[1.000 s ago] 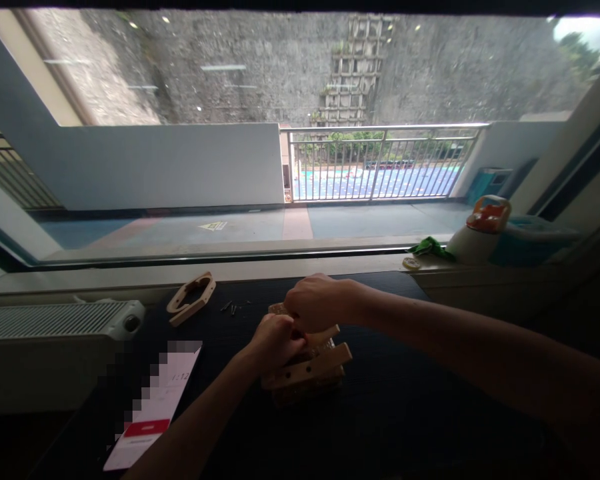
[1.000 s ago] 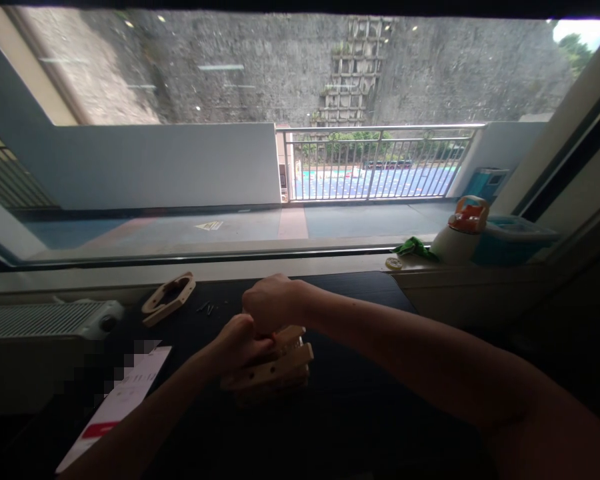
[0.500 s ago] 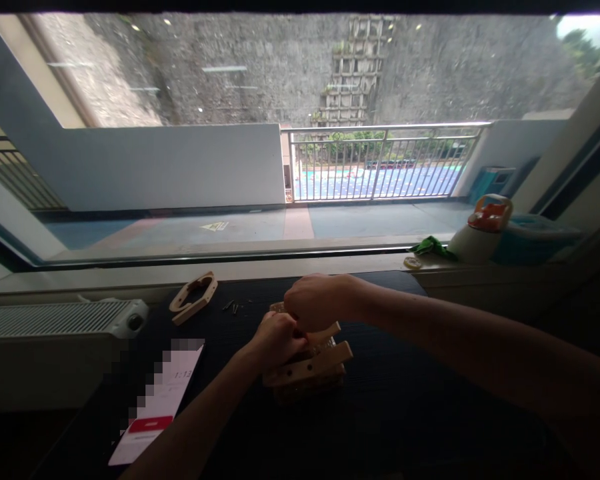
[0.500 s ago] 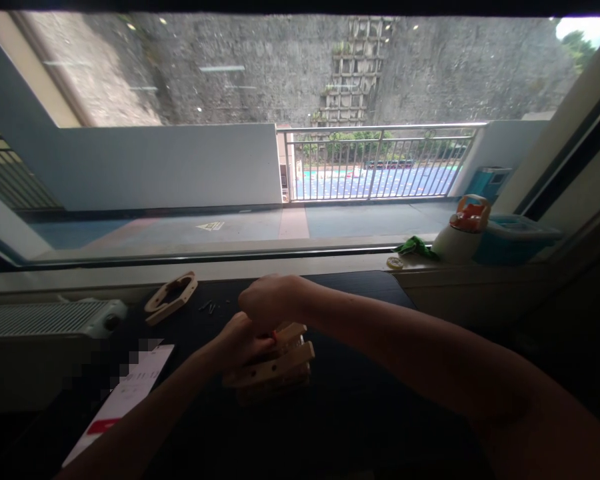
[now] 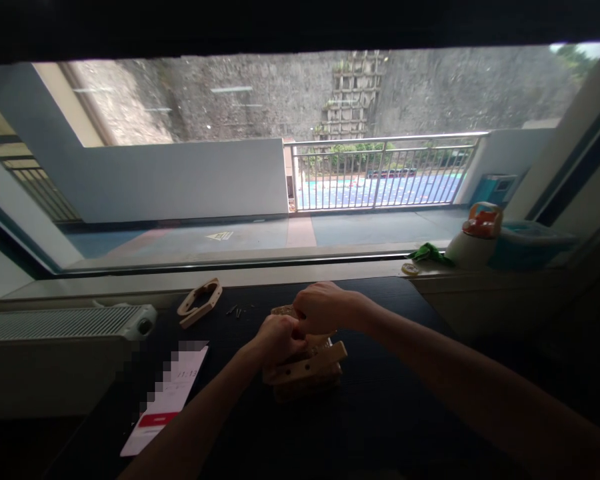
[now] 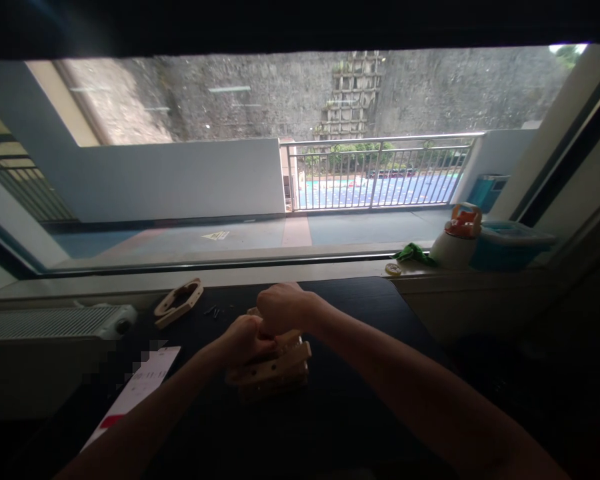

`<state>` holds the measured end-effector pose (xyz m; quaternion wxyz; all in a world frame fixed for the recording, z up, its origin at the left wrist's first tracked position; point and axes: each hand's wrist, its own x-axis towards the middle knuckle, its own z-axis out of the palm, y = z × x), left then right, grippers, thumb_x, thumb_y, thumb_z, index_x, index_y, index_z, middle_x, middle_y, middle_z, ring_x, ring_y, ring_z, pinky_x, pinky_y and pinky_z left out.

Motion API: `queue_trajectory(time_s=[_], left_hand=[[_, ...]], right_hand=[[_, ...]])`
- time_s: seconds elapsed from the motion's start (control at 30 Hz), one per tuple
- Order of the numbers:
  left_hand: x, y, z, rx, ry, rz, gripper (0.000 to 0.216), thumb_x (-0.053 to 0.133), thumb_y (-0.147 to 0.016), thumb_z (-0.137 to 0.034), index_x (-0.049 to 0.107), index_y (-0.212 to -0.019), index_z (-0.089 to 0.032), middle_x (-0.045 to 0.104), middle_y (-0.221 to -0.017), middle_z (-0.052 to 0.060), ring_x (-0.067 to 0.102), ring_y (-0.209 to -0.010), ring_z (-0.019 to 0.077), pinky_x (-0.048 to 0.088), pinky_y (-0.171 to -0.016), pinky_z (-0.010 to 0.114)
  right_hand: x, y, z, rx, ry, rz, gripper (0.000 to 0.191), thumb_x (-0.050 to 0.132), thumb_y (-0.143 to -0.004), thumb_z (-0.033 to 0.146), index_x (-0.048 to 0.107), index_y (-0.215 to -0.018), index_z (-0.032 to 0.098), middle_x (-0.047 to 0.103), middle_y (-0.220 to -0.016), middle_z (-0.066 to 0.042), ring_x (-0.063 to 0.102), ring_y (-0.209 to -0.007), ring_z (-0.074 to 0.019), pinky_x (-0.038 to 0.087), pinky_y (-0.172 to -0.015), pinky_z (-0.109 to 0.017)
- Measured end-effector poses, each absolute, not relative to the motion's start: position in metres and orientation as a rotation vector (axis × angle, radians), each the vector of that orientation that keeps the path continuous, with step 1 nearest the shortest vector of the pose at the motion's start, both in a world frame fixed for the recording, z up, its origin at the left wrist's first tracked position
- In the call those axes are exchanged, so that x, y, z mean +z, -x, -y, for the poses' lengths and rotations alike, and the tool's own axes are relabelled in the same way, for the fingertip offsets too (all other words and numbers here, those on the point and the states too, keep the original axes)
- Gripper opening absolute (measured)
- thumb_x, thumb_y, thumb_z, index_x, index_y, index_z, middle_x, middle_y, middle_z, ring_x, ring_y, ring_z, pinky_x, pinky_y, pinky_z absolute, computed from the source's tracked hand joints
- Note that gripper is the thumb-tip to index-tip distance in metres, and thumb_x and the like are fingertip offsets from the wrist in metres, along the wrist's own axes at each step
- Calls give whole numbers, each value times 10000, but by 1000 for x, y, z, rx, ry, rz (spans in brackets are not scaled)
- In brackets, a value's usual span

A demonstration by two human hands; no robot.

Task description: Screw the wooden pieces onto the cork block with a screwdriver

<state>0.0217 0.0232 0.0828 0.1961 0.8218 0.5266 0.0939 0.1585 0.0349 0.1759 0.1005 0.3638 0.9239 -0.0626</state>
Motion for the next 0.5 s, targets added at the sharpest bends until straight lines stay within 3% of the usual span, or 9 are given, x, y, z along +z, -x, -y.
queue_trajectory(time_s=[0.2, 0.37, 0.5], left_hand=[[81, -22, -22, 253, -2310, -1519, 220, 572, -730, -371, 695, -763, -190, 693, -743, 9, 607, -713, 176, 406, -654, 244], [74, -20, -23, 268, -2317, -1537, 222, 542, -734, -337, 693, -704, -177, 691, -696, 9, 612, -692, 172, 387, -615, 238], [72, -19, -23, 298, -2341, -1534, 205, 544, -714, -309, 697, -681, -176, 691, -658, 1, 611, -653, 159, 373, -597, 232]], right_hand=[[170, -155, -36, -220, -1159, -2735, 261, 542, -702, 312, 686, -856, 159, 682, -859, -82, 608, -780, -196, 399, -608, -251], [168, -153, -43, -245, -1280, -2680, 299, 507, -740, 327, 686, -917, 166, 683, -889, -79, 617, -779, -184, 411, -577, -237], [176, -149, -37, -153, -1304, -2678, 343, 553, -724, 342, 677, -983, 154, 677, -948, -111, 614, -869, -247, 430, -659, -307]])
